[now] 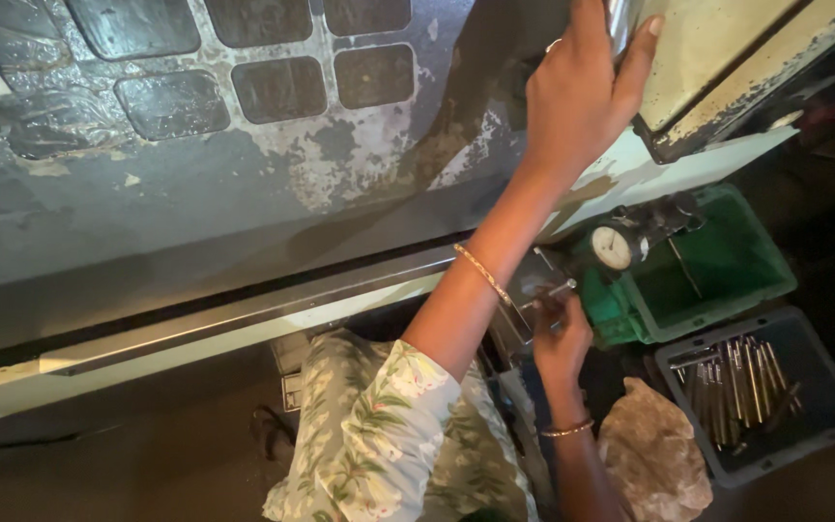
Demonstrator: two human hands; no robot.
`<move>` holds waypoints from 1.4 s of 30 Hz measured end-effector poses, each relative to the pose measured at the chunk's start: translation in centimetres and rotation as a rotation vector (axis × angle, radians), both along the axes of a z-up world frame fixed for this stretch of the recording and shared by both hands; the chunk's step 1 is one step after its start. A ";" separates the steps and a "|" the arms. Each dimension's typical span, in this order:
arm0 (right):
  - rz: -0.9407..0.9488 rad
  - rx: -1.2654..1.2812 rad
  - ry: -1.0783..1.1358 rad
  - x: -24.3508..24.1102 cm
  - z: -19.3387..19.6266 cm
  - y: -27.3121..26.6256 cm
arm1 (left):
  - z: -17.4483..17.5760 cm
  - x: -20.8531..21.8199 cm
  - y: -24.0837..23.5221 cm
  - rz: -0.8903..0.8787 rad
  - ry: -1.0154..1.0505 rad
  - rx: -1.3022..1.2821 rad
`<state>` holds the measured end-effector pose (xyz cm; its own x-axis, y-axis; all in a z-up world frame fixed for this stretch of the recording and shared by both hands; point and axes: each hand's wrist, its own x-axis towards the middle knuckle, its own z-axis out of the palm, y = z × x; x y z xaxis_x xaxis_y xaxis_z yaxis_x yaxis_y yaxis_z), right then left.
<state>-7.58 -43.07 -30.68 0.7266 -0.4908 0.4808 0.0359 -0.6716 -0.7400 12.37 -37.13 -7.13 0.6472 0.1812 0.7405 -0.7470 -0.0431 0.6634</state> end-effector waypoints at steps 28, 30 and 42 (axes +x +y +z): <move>0.021 -0.065 0.254 -0.2 0.9 -0.6 | -1.3 0.7 -0.8 0.034 -0.049 0.011; 0.030 -0.079 0.239 -0.1 1.2 -0.6 | -1.2 0.6 -0.8 0.032 -0.050 0.003; 0.049 -0.089 0.231 0.5 1.5 -1.2 | -1.3 0.7 -0.8 0.015 -0.042 0.009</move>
<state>-7.10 -44.24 -29.14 0.8440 -0.4155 0.3391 -0.0931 -0.7362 -0.6703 13.06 -37.94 -8.40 0.6126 0.1840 0.7687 -0.7735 -0.0606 0.6309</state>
